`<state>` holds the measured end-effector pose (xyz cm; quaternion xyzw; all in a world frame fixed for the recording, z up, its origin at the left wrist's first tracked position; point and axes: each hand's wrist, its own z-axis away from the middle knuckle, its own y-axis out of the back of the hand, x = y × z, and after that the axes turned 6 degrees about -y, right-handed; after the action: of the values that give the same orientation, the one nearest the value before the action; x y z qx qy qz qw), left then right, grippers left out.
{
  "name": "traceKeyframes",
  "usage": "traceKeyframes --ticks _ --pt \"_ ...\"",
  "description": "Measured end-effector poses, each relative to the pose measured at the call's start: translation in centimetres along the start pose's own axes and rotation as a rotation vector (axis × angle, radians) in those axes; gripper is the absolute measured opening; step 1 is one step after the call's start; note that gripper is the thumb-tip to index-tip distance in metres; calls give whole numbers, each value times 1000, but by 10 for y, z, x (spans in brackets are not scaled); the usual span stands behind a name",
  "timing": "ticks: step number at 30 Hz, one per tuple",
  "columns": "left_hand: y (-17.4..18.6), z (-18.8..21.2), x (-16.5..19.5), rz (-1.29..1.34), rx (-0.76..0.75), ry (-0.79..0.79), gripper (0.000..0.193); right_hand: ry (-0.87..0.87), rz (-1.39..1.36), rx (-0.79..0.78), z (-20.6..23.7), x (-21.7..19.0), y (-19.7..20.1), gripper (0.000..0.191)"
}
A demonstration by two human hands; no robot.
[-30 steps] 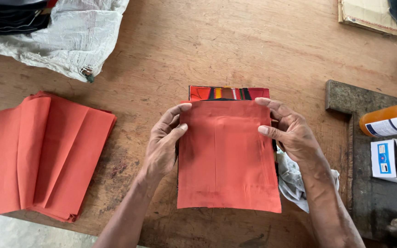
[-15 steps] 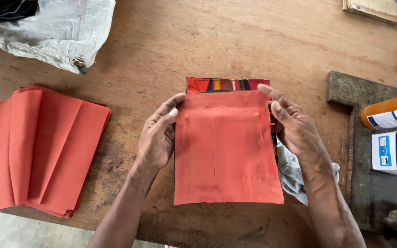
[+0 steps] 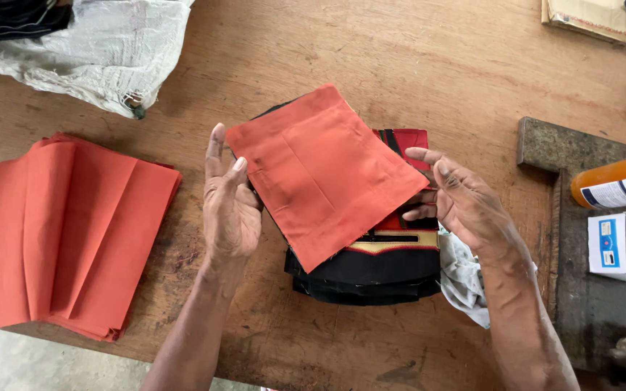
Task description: The person hammers black leather key fobs on a metal plate, handles a box of small fasteners, wipes items with a cloth, and stacks patchwork leather pieces. They then use scissors to trim threads along the zipper edge of a patchwork leather wallet.
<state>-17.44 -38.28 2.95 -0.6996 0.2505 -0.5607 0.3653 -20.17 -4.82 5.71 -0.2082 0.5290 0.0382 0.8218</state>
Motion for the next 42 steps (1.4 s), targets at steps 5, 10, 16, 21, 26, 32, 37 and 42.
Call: traceKeyframes --ticks 5,10,16,21,26,32,37,42 --pt "2 -3 1 15 40 46 77 -28 -22 -27 -2 0 0 52" --pt "10 -5 -2 36 88 93 65 -39 -15 9 -3 0 2 54" --pt "19 -9 -6 96 76 132 48 -47 11 23 -5 2 4 54" --pt "16 -10 -3 63 112 212 48 20 18 22 -3 3 10 48" --pt "7 -8 -1 -34 102 190 48 41 -47 -96 7 3 19 45" --pt "9 -7 -2 -21 76 197 51 -12 8 -16 4 5 16 46" --pt "14 -9 -8 -86 147 254 46 -20 169 62 -1 3 7 55" --pt "18 -9 -12 -13 194 301 47 -109 158 102 -2 -2 2 58"
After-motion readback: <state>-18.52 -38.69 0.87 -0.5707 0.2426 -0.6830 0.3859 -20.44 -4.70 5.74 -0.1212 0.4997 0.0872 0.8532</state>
